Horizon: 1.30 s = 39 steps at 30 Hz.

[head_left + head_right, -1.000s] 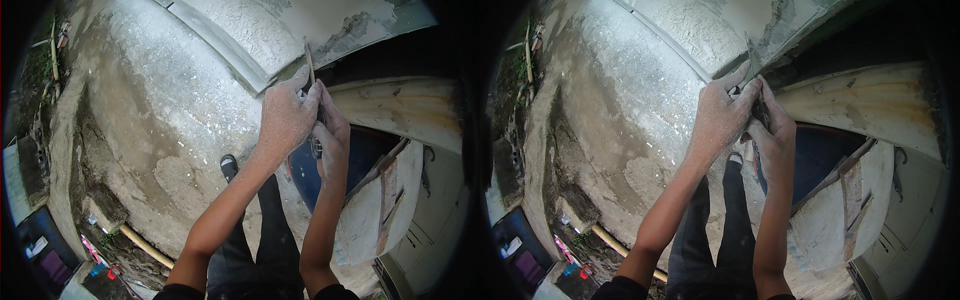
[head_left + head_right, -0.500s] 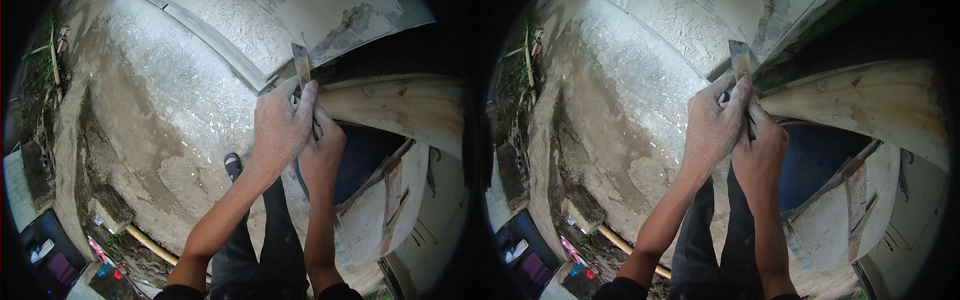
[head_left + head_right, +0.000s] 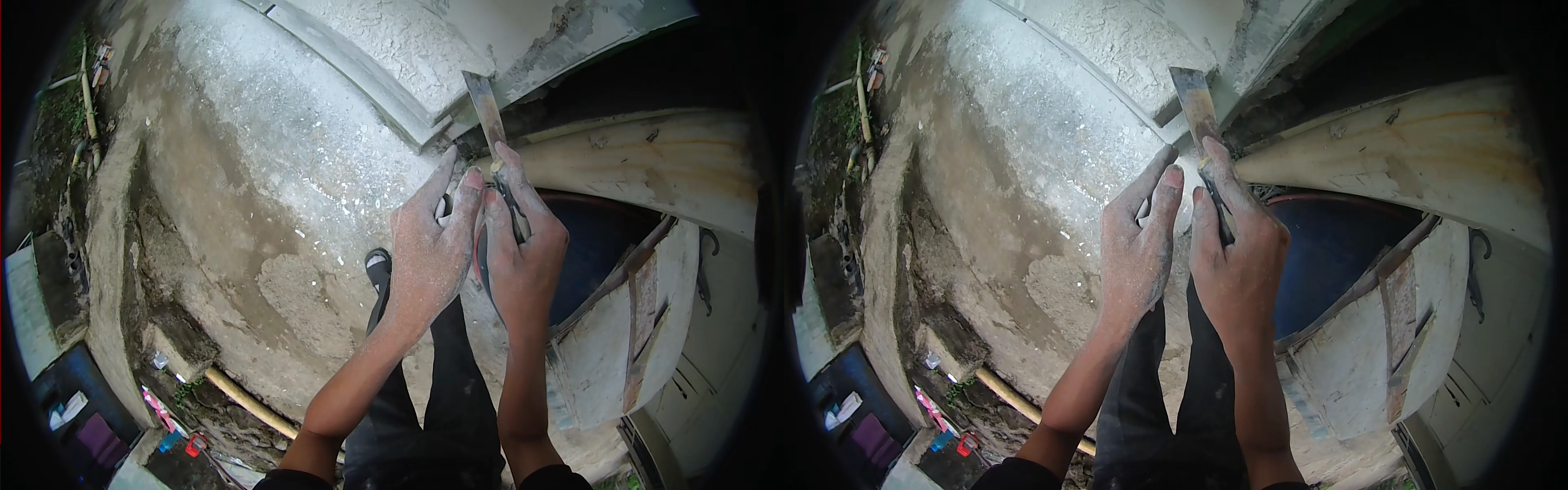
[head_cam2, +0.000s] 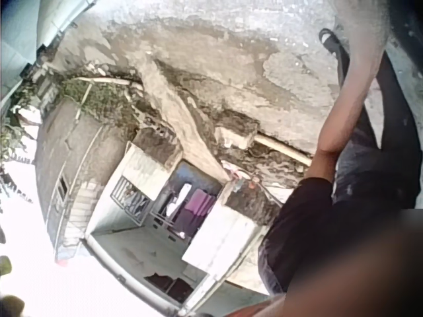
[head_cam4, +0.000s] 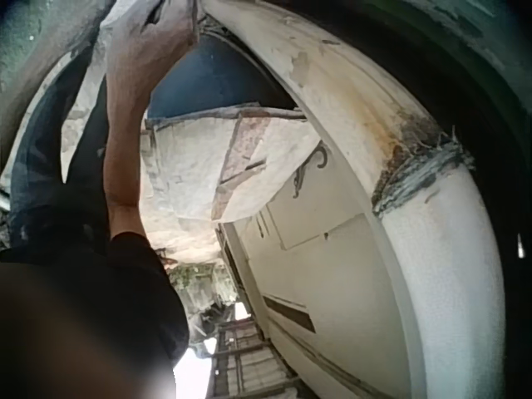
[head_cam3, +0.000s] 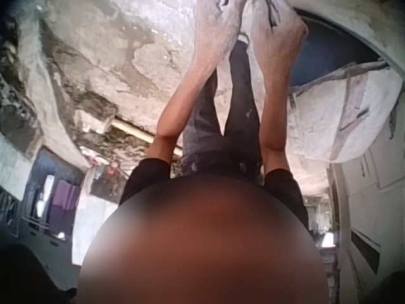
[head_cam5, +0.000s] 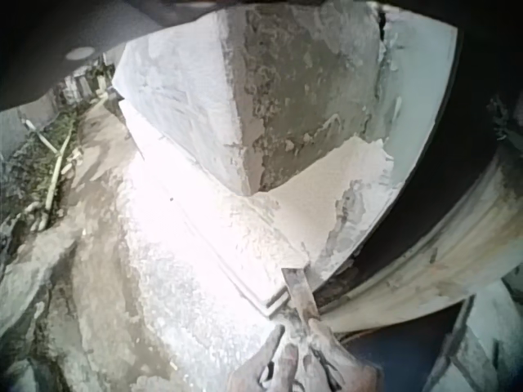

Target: Repair and sand an exterior concrete or plaster wall surface.

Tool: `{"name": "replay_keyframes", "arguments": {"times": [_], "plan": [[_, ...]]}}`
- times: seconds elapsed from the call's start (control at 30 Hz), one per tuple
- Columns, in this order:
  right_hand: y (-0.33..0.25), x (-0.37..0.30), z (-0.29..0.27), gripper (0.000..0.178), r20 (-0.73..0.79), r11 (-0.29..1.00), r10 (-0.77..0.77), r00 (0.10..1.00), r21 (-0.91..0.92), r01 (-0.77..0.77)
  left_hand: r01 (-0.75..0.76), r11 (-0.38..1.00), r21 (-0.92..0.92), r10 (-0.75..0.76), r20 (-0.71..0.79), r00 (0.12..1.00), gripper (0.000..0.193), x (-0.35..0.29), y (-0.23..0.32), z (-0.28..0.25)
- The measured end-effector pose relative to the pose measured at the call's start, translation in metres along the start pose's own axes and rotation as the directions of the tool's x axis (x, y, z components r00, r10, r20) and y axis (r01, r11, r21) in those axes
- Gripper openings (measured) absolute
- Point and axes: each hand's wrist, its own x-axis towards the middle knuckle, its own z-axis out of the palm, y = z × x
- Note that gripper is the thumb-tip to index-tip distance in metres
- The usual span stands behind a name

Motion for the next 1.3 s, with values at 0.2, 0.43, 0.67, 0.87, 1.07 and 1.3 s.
{"name": "replay_keyframes", "arguments": {"times": [0.2,0.43,0.67,0.87,1.07,1.3], "plan": [[0.015,0.013,0.008,0.041,-0.066,0.993,-0.010,0.998,0.116,0.018,-0.022,0.999,-0.037,0.022,-0.011,1.000,0.058,0.002,-0.002,0.001],[0.009,0.022,-0.016,0.040,0.248,0.739,0.391,0.886,0.490,-0.463,-0.232,0.971,0.057,0.220,0.169,0.961,0.051,0.031,0.010,0.022],[0.014,0.015,-0.009,0.041,0.126,0.793,0.315,0.941,0.509,-0.334,-0.371,0.913,0.170,0.344,0.173,0.923,0.041,0.047,0.005,0.031],[0.015,0.019,-0.002,0.040,0.002,0.945,0.208,0.978,0.256,-0.202,-0.411,0.909,0.071,0.399,0.138,0.907,0.031,0.058,-0.006,0.038],[0.012,0.053,0.002,0.038,0.001,0.961,0.051,0.999,0.274,-0.049,-0.219,0.976,0.009,0.218,0.050,0.975,0.023,0.055,0.023,0.031],[-0.017,-0.023,-0.004,0.043,0.040,0.968,0.180,0.983,0.170,-0.184,-0.268,0.963,0.004,0.268,0.048,0.962,0.031,0.029,0.007,0.012]]}}
